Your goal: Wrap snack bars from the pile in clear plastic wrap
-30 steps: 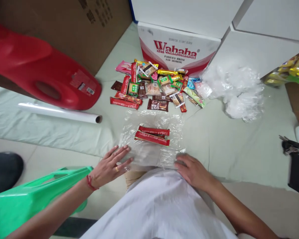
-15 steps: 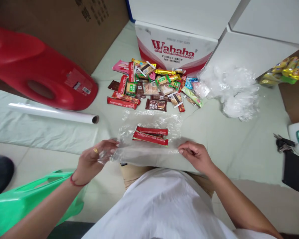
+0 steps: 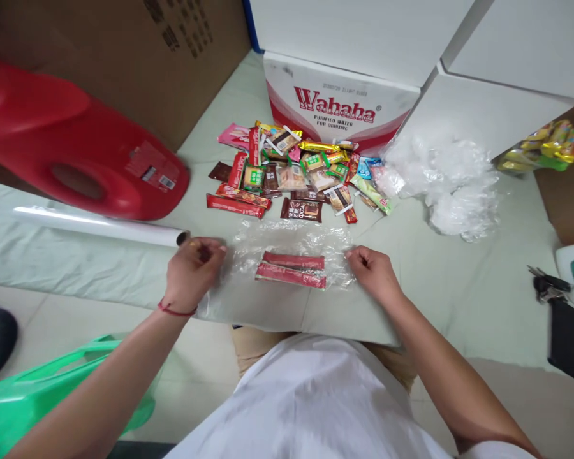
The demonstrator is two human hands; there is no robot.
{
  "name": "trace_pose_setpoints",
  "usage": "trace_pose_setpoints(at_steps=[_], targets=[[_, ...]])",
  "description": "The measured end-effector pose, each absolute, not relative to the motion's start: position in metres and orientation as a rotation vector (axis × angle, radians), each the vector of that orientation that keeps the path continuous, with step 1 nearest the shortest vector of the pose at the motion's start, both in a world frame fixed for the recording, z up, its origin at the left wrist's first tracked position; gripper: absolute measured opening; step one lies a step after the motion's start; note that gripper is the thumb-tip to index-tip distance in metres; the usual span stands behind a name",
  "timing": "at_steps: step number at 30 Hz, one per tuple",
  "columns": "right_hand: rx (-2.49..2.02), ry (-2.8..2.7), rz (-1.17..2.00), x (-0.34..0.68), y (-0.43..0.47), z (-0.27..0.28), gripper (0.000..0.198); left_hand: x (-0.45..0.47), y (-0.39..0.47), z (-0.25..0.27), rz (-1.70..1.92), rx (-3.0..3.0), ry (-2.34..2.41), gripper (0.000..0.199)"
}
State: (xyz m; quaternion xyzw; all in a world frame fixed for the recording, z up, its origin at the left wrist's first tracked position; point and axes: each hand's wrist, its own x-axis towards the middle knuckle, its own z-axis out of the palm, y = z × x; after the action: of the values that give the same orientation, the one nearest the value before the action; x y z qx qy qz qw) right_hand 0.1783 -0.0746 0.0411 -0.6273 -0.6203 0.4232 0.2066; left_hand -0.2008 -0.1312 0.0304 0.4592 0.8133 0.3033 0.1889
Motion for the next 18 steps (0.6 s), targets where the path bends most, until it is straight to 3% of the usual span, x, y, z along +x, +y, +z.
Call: trace_pose_setpoints(at_steps=[3, 6, 10, 13, 18], targets=[[-1.801, -1.842, 1.115, 0.178, -0.073, 0.039, 0.049, -0.196, -0.141, 0.041, 1.245, 1.538, 2.460, 0.028], [-1.798, -1.943, 0.990, 0.178, -0.066, 0.043, 0.039, -0.170, -0.160, 0.059, 1.473, 2.079, 2.185, 0.022], [-1.627, -2.172, 0.649, 0.162, -0.048, 0.055, 0.026, -0.121, -0.173, 0.063, 1.074, 2.521, 1.484, 0.036], [-1.490, -2.399, 0.546, 0.131, -0.029, 0.064, 0.028, -0.099, -0.169, 0.050, 0.823, 2.527, 1.549, 0.037], [-1.519, -2.691, 0.363, 0.081, -0.001, 0.068, 0.041, -0.097, -0.162, 0.034, 0.759, 2.516, 1.654, 0.033]])
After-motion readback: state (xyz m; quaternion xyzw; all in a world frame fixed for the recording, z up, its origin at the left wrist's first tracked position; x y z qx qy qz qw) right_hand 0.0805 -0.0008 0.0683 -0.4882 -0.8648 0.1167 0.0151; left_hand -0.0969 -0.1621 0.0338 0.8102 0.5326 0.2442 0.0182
